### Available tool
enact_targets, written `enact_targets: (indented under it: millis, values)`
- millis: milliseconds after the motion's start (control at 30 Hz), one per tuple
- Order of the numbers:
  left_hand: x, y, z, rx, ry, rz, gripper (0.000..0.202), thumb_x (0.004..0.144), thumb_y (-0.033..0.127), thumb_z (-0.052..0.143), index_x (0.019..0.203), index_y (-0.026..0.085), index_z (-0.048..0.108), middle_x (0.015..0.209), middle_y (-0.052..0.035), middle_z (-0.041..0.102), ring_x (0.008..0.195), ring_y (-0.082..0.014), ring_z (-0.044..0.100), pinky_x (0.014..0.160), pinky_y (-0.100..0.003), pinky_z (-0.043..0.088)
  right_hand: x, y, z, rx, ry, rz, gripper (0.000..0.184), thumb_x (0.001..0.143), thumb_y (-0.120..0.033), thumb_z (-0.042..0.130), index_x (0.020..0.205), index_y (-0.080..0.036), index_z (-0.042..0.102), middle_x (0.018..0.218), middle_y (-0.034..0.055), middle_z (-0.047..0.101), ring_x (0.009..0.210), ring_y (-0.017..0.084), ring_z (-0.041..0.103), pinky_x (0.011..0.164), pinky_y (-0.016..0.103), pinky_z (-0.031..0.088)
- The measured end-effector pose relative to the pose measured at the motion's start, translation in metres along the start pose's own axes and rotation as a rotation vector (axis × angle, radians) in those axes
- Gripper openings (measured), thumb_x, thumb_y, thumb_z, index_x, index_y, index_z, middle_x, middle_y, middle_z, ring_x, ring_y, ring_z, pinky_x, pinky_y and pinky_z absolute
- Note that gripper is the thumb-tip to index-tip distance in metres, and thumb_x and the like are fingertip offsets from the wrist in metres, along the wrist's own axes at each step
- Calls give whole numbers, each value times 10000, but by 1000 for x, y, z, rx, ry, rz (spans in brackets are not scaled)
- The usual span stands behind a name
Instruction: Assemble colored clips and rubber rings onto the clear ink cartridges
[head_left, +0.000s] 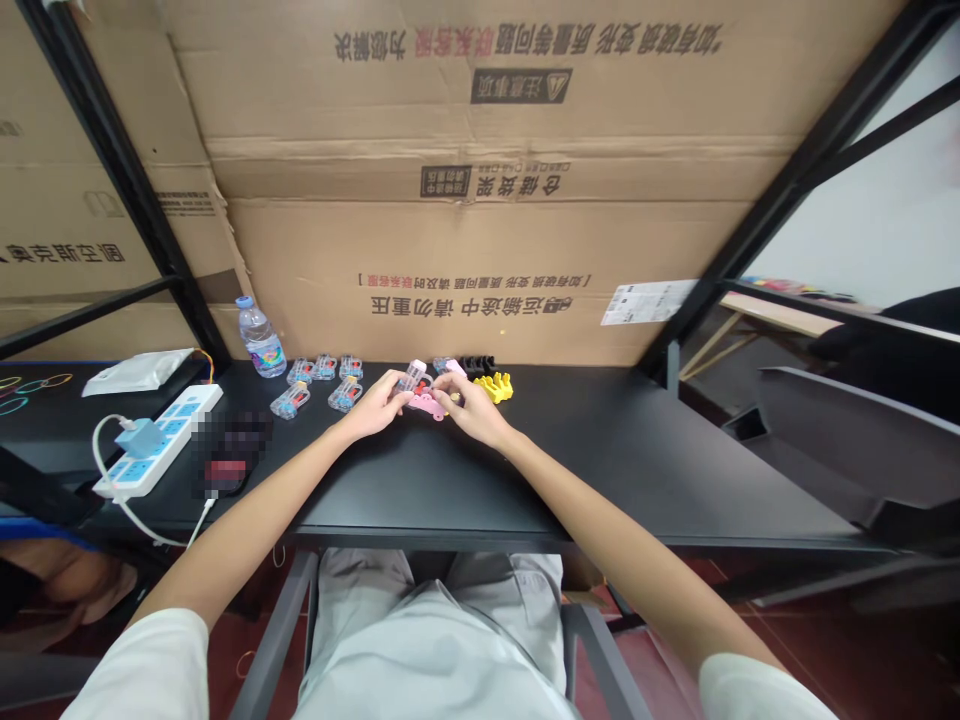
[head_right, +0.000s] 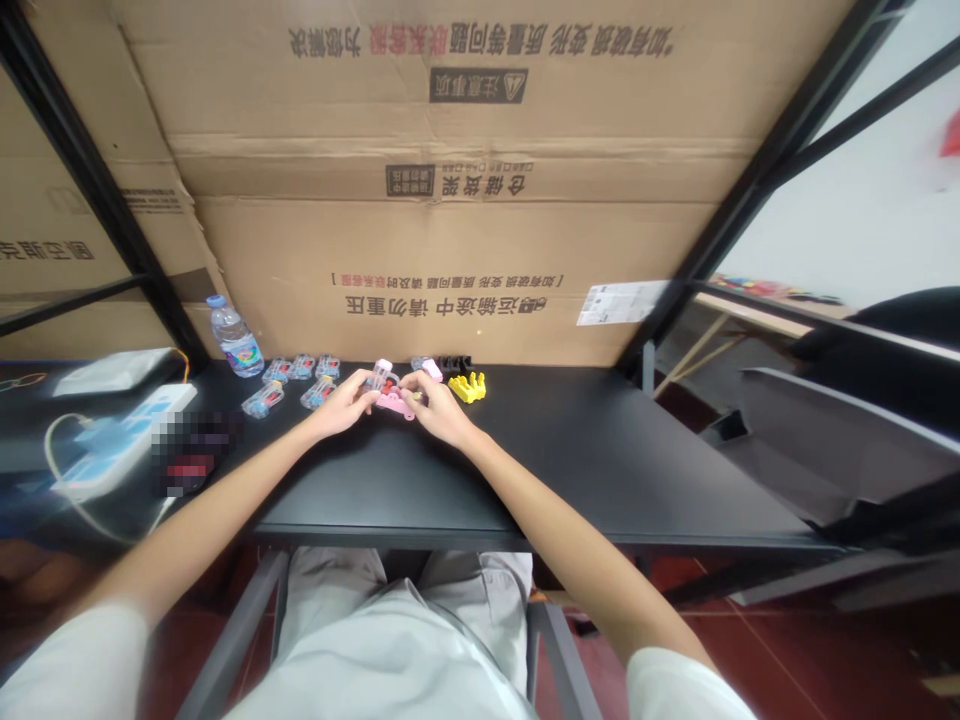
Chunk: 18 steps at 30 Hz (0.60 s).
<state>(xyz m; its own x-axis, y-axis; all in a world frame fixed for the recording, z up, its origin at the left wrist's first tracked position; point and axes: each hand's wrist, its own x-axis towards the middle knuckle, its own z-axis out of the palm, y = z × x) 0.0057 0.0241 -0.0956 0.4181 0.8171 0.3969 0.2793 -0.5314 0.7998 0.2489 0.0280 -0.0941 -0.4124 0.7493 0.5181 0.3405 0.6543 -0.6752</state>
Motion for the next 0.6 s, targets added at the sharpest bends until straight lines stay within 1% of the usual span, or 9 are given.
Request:
enact_targets:
  millis: [100,200,267,367,500,600]
  values:
    - [0,4,-1,-36,-28,-12,208,1040,328,546,1202,200,568,1109,-58,637,737,-130,639,747,-312,573,1,0,-2,-45,16,22,330,1004,-485,620,1091,-187,730,923,53,746,678,159,596,656,291,468]
    - [-1,7,-1,-37,-49,-8,191,1037,319,552,1187,201,570,1112,-55,634,738,-128,643,753,-316,575,1,0,-4,-97,-4,28,350,987,-488,640,955,-175,792,744,29,706,638,160,557,634,294,428]
    - [-2,7,-1,-26,-61,-5,188,1040,321,551,1186,202,570,1097,-50,632,739,-128,647,757,-317,573,1,-1,-5,-118,-12,16,348,977,-466,646,892,-167,803,666,17,662,618,157,536,626,295,411]
    - [-3,7,-1,-17,-76,-11,191,1043,331,549,1183,202,569,1079,-47,630,745,-132,652,753,-315,569,1,-4,-6,-132,-13,-10,317,959,-413,643,849,-163,803,626,9,622,615,157,520,618,294,395]
    - [-4,7,1,-19,-106,-5,212,1048,362,549,1187,203,574,1112,-52,624,749,-135,660,756,-322,567,0,-10,-7,-119,-34,4,206,889,-293,641,830,-166,792,609,-13,588,611,146,501,610,280,381]
    - [-4,8,0,-20,-129,-6,221,1051,382,545,1178,204,579,1110,-51,627,752,-139,667,772,-329,565,-1,-14,-7,-99,-28,22,169,859,-277,644,791,-176,762,608,-22,577,608,142,497,606,274,379]
